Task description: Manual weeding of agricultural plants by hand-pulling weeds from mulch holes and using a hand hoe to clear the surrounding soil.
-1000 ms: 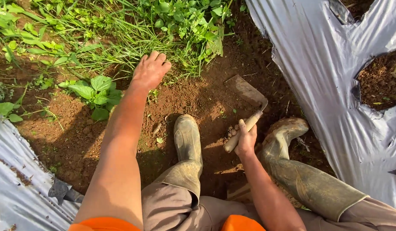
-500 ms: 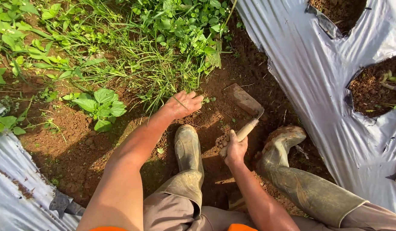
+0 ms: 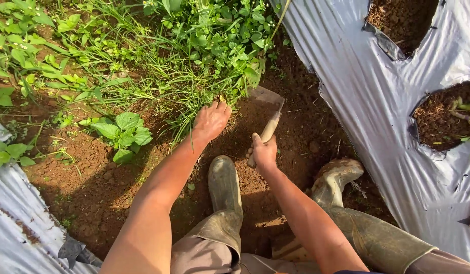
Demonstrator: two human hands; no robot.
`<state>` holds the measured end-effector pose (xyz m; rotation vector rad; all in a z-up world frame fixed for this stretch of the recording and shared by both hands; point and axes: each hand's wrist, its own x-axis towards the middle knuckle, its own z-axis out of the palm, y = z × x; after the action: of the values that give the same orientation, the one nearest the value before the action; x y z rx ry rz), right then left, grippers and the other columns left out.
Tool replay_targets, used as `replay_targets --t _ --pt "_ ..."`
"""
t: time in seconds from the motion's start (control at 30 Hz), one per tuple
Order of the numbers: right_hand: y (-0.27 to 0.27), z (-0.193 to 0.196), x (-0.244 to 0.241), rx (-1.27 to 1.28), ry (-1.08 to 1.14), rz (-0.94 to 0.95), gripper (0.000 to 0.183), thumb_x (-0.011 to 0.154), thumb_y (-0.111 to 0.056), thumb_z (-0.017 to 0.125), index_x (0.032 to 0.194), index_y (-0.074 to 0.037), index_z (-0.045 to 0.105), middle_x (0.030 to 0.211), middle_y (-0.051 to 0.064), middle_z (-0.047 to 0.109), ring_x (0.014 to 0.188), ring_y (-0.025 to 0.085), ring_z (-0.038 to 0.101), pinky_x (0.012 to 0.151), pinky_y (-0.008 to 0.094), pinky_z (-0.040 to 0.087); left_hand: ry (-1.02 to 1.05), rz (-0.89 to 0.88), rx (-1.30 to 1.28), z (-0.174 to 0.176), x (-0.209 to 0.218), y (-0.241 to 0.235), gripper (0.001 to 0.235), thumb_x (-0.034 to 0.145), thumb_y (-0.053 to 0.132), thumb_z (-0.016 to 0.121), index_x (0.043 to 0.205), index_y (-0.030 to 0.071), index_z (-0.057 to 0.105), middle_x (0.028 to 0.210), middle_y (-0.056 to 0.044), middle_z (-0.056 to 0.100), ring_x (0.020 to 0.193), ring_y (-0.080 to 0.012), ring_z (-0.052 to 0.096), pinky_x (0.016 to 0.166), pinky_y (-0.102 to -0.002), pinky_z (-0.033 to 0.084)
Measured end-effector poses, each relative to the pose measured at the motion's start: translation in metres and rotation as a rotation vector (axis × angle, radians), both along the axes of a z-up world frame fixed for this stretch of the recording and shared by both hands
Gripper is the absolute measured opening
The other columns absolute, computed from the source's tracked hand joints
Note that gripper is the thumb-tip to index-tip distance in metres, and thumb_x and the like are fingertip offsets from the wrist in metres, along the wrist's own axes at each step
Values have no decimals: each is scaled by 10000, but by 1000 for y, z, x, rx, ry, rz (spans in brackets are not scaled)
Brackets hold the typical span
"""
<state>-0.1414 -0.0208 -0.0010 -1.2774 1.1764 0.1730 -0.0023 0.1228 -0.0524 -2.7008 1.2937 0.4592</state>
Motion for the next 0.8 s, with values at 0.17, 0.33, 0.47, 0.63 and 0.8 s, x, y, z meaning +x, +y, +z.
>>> replay_targets --t 0.17,0.33,0.47,0.63,0.8 --pt "4 25 16 38 -18 -3 365 1022 -190 604 1245 27 415 721 67 578 534 144 616 450 292 582 -108 -87 -15 7 -5 -6 315 1034 129 550 1315 227 448 1011 -24 669 877 -161 695 682 -296 580" --pt "10 -12 -2 31 1 85 383 1026 -172 599 1274 54 415 680 58 571 490 144 609 421 290 584 -171 -100 24 -15 -5 -21 610 1071 183 499 1610 339 260 913 46 590 789 -104 667 640 -254 520" --pt "2 -12 6 -5 -5 102 348 1023 -191 610 1228 30 435 661 65 574 457 162 592 385 309 536 -320 -22 37 -65 14 -23 182 971 197 581 1133 196 665 785 -3 632 596 -167 600 480 -317 448" --pt "15 -3 -8 30 33 42 420 1021 -190 602 1305 39 395 708 76 591 510 139 619 439 288 580 -123 33 97 -51 6 -14 211 1038 283 493 884 218 623 732 80 556 564 -117 536 502 -264 429" --pt "-2 -7 -21 32 100 137 397 1053 -177 582 1339 39 412 716 68 590 483 148 601 416 285 565 514 535 -550 -41 11 -4 304 1081 312 418 810 229 527 736 72 476 521 -102 426 541 -252 374"
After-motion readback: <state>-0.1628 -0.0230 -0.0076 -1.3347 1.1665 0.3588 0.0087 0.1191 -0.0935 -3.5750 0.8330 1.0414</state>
